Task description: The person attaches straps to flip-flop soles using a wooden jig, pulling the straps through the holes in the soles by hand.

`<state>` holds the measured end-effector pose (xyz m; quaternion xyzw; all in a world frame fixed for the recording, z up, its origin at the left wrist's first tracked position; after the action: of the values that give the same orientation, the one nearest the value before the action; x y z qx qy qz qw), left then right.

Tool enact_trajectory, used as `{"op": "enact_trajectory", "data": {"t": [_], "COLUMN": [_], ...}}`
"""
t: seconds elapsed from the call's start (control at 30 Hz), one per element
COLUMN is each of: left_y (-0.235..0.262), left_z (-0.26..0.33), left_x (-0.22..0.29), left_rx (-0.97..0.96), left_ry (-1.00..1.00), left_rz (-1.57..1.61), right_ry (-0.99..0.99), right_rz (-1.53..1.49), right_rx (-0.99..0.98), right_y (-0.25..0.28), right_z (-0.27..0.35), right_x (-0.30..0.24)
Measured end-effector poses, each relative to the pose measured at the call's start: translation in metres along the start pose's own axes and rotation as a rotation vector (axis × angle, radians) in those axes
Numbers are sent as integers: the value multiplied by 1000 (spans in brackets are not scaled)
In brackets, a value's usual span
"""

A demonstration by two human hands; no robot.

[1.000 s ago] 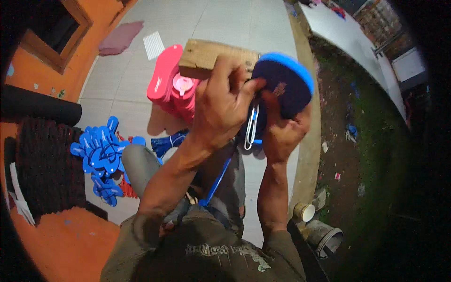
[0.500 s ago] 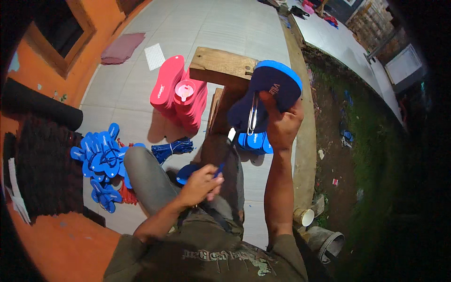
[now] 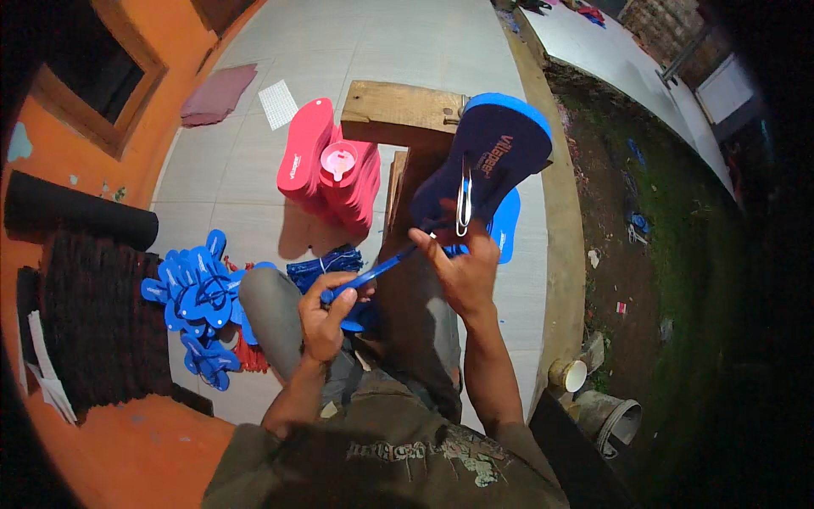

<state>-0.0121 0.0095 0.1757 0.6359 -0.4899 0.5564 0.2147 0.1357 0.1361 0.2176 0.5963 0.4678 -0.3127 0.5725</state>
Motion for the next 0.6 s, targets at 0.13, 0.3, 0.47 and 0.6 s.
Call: {"op": "enact_trajectory", "data": {"t": [0.13,0.3,0.47,0.6], "left_y": [6,-24,-31,-39], "left_z": [0,-48,-97,-111], "left_x": [-7,-14,-12,-8], "left_rx": [65,136,100,33], "left_ry": [17,27,221,74], "left_rz": [-48,438,738,513], "right_ry": [179,-15,-102,-48], "right_rz": [243,128,-228,-100], "right_rx": [158,380,-22,-220], "right_y": [-6,10,7,19], "right_z": [-19,3,12,11], "right_x": [14,55,49,42]}}
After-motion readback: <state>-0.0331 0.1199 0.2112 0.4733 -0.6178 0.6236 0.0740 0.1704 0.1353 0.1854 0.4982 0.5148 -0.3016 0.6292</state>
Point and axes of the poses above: each hand's wrist, its own z-axis away from the middle knuckle, its own y-axis out of the back of the hand, x = y × z, the point moved 3 cm from there along -z, towards the middle knuckle, and after that the axes turned 12 degrees about -y, right-handed, at the moved point
